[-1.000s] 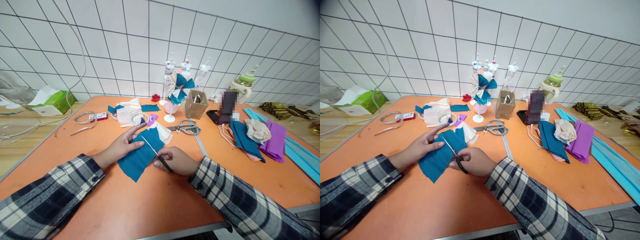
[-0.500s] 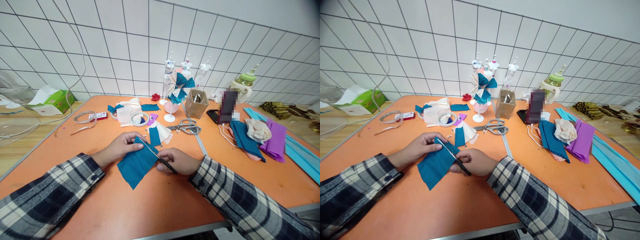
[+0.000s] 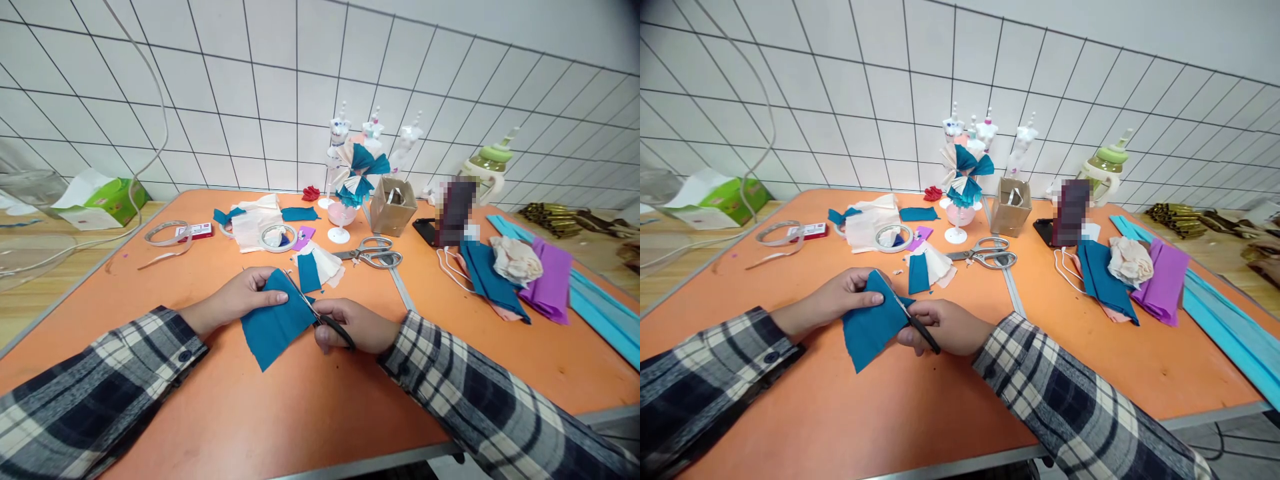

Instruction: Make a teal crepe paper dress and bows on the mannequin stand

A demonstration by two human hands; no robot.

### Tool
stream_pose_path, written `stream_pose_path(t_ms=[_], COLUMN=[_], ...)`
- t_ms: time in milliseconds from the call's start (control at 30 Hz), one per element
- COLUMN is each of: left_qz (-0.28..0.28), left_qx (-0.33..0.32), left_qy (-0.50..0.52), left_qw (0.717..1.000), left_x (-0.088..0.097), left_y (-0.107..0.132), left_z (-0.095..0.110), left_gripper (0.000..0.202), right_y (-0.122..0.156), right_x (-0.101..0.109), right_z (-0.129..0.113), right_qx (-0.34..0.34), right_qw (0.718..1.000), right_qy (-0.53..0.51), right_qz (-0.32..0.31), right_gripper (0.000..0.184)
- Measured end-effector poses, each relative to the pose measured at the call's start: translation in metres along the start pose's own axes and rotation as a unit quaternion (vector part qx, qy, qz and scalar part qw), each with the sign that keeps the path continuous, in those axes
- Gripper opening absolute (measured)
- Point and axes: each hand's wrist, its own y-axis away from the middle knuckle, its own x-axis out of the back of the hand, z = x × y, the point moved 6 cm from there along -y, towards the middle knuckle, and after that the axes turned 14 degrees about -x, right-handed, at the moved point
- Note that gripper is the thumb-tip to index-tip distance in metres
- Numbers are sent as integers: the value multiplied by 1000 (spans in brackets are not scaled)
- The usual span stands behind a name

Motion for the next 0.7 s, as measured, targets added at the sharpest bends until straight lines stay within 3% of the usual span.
stream_pose_path(t_ms=[433,700], left_qz=[-39,-16], left_qx=[-15,-22], left_qy=[-1,-28], left_qw=[999,999], left_x=[-8,-1], left_y=[-2,-2], left_z=[1,-1], left_gripper=[28,26], right_y=[-2,-2], right_x=[-2,-4], right_z=[2,2], right_qx=[-5,-21], right_qw=[1000,999], right_qy=[6,-38], right_qz=[7,-6], right_gripper=[59,58])
